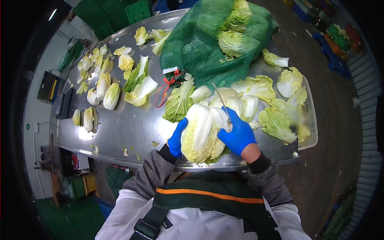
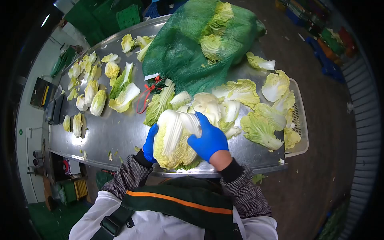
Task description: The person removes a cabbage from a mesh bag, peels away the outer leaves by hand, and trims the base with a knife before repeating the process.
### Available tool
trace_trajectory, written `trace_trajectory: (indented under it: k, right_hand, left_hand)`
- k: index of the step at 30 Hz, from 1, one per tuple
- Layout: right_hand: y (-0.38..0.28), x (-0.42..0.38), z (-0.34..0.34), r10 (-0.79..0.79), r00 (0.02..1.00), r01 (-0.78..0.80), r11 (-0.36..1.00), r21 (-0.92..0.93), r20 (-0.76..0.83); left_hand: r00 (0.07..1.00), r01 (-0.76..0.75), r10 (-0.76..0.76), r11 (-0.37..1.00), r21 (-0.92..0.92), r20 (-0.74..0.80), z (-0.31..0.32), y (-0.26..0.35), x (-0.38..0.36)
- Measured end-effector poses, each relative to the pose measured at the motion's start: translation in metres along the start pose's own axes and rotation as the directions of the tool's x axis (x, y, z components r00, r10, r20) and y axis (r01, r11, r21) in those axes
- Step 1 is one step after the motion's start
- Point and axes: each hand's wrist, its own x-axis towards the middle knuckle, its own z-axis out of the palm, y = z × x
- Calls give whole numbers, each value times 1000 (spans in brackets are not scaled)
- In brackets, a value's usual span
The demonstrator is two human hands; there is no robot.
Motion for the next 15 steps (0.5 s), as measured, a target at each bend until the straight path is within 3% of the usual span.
trace_trajectory:
  k: [3,4,5,6,7,9,10,11,13,14,15]
  right_hand:
    - [44,23,-9,-245,969,230,935,271,23]
    - [37,27,-22,90,987,-106,988,116,131]
    - [54,33,-19,162,979,-166,986,26,124]
    - [59,32,-12,119,992,-113,984,-134,40]
    - [50,29,-8,57,998,-65,953,-295,-36]
    - [13,22,1,5,1000,-4,985,-171,4]
    - [6,23,14,-81,996,81,997,-18,22]
    - [-7,26,23,-22,988,-13,975,222,152]
    - [-16,36,56,164,950,-271,856,441,265]
    - [-20,40,73,124,958,-236,851,469,258]
    - [-24,44,90,83,965,-201,844,496,250]
  left_hand:
    - [978,85,-51,983,-163,200,14,4,-8]
    - [952,122,-62,975,-186,301,20,4,-11]
    - [914,162,-69,966,-203,400,24,6,-15]
    - [849,229,-95,952,-201,519,26,15,-15]
    - [906,155,-62,969,-193,419,29,22,-14]
    - [982,-3,36,985,-174,184,31,30,-21]
    - [994,-111,111,990,89,13,22,38,-17]
    - [988,-150,141,967,205,57,0,41,-14]
    - [894,-448,397,788,422,207,4,49,-29]
    - [893,-445,402,857,261,203,-5,54,-40]
    - [880,-475,444,816,330,168,-9,53,-49]
